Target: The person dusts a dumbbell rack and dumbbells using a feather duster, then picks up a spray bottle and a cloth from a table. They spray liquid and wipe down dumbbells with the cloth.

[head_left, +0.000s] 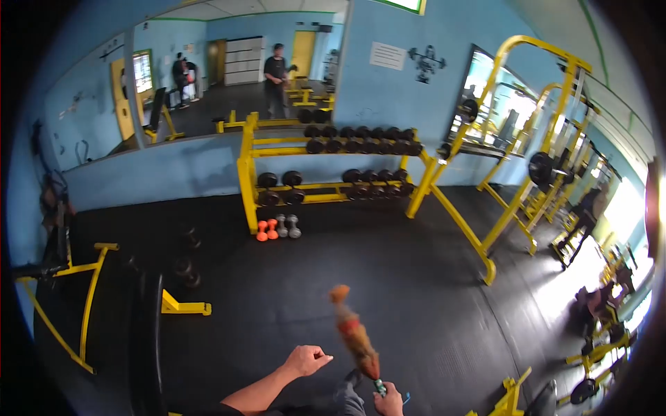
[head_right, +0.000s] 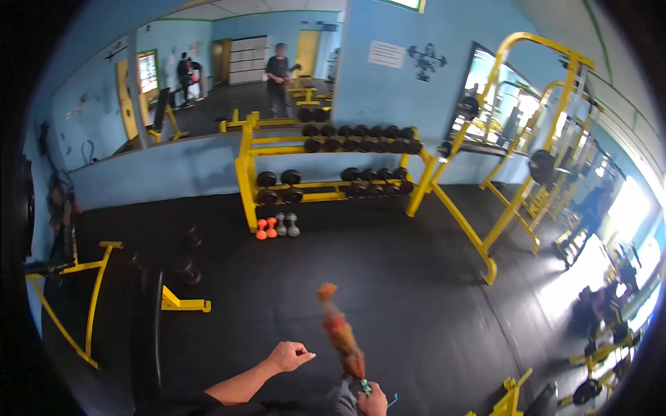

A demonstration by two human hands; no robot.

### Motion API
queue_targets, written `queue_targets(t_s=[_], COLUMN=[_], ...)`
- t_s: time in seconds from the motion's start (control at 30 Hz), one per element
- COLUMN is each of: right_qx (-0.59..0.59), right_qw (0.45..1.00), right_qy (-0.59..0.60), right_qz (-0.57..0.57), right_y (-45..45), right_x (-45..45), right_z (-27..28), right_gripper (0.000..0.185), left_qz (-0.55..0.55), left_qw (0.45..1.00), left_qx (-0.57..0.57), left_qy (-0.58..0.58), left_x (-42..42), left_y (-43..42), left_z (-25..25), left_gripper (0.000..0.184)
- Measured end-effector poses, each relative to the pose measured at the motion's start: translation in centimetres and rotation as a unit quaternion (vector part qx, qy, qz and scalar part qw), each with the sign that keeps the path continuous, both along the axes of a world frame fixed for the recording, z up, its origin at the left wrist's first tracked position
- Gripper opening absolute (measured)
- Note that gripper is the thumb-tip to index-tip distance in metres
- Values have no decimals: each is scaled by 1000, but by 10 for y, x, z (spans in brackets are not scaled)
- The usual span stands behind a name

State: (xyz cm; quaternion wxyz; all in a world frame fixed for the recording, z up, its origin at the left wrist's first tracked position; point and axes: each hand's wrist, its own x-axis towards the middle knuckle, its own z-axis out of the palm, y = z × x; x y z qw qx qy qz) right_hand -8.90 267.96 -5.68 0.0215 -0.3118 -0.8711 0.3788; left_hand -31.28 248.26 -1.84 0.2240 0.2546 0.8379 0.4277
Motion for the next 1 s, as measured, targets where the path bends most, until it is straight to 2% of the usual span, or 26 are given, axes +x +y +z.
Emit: queue_targets(t_s=[0.1, 0.2, 0.33, 0.37, 0.4, 0.47, 0.6, 0.67, 0.73, 0.77, 0.8, 0.83, 0.87, 0.93, 1.0], right_qx=[-28, -15, -13, -45, -10, -10, 13, 33, -14, -43, -40, -21, -67, -56, 13], right_qw=[999, 999, 985, 983, 983, 974, 967, 969, 971, 973, 969, 972, 975, 975, 978], right_qy=[-6, -3, 24, 21, 8, 12, -3, -17, 10, -10, 55, 39, -2, -4, -53], right_qz=[-31, 45, 172, 174, 185, 224, 253, 244, 239, 225, 237, 232, 214, 215, 199], right_y=[43, 99, 171, 185, 203, 219, 247, 247, 247, 249, 250, 250, 254, 261, 277], right_x=[-60, -118, -234, -269, -301, -373, -499, -550, -588, -604, -619, -635, -649, -687, -730], right_z=[-15, -65, -34, -28, -40, 4, 23, 18, 9, -2, -13, -17, -21, -14, -8], right_gripper=[42, 43, 38, 36, 35, 41, 43, 42, 43, 44, 44, 43, 42, 41, 40], left_qz=[73, 164, 282, 311, 337, 365, 413, 416, 439, 452, 456, 439, 424, 351, 279], left_qw=[997, 986, 958, 950, 941, 930, 908, 907, 895, 883, 883, 891, 897, 932, 958], left_qx=[2, -32, -56, -40, -25, -31, -22, -33, -2, 24, 7, 29, 48, 89, 61], left_qy=[-20, 4, -17, -12, -12, -29, -63, -52, -76, -125, -108, -109, -112, 5, -9], left_x=[-43, -83, -146, -161, -171, -198, -266, -310, -359, -389, -424, -462, -494, -557, -621], left_y=[4, 2, 24, 31, 35, 52, 85, 93, 103, 111, 114, 118, 123, 144, 162], left_z=[-36, -62, -34, -32, -32, -24, -57, -74, -86, -77, -102, -107, -113, -88, -84], left_gripper=[33, 31, 31, 30, 30, 29, 28, 27, 27, 25, 22, 23, 28, 52, 72])
